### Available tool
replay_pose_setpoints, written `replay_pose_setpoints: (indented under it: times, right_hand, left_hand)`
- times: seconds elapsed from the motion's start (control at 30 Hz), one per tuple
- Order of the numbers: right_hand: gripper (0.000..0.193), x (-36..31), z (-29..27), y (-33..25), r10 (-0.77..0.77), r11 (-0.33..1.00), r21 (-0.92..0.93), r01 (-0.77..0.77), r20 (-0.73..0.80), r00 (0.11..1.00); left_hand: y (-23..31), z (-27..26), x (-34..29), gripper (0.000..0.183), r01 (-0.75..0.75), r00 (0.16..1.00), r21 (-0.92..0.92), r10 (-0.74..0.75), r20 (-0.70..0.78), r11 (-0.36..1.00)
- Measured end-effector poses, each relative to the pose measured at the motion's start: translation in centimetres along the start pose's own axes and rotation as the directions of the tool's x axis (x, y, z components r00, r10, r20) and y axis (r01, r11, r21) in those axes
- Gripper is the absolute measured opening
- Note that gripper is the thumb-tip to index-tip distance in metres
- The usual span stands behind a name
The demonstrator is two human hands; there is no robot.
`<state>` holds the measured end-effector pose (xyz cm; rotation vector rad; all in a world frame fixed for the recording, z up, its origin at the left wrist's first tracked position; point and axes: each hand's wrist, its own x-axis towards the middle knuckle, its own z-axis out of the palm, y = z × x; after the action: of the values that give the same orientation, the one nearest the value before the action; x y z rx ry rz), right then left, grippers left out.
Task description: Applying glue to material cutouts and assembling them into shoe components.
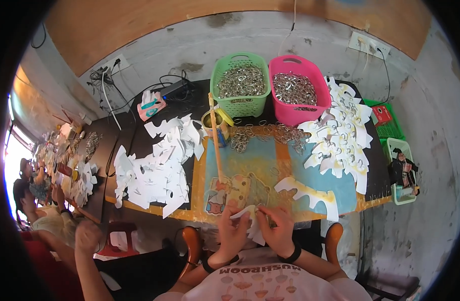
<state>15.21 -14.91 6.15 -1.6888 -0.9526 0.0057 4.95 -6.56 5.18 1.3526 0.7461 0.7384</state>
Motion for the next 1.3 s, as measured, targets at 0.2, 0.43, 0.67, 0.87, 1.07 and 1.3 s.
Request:
replay_pose_setpoints:
  times: [0.2, 0.43, 0.67, 0.87, 1.07, 1.3]
  right_hand:
    - [0.015, 1.6, -3.7, -3.0, 0.335, 0.929, 0.133, -0.345, 0.089, 0.938]
    - [0.012, 4.3, -6.7, -4.0, -0.094, 0.935, -0.317, 0.159, 0.212, 0.973]
    - [0.011, 1.4, 0.5, 0.9, -0.088, 0.95, -0.229, 0.21, 0.45, 0.889]
    - [0.011, 0.5, 2.7, 1.6, -0.088, 0.961, -0.175, 0.216, 0.544, 0.834]
    - [0.009, 0.4, 2.7, 1.8, -0.071, 0.983, -0.108, 0.147, 0.512, 0.856]
    - [0.014, -0.8, 2.3, 2.5, -0.153, 0.95, -0.17, 0.262, 0.478, 0.865]
  left_hand:
    - [1.4, 1.1, -0.5, 0.03, 0.094, 0.985, -0.236, -0.056, 0.162, 0.967]
    - [1.7, 1.2, -0.5, 0.054, 0.099, 0.809, -0.483, 0.213, 0.549, 0.87]
    - [-2.2, -3.7, -1.4, 0.052, 0.097, 0.952, -0.221, -0.026, 0.304, 0.97]
    - [-0.3, -6.3, 2.1, 0.047, -0.459, 0.885, 0.516, 0.317, 0.342, 0.723]
    - [-2.7, -6.3, 4.3, 0.041, -0.565, 0.784, 0.462, 0.269, 0.559, 0.684]
    - [-2.7, -6.6, 4.9, 0.037, -0.584, 0.762, 0.492, 0.227, 0.606, 0.646]
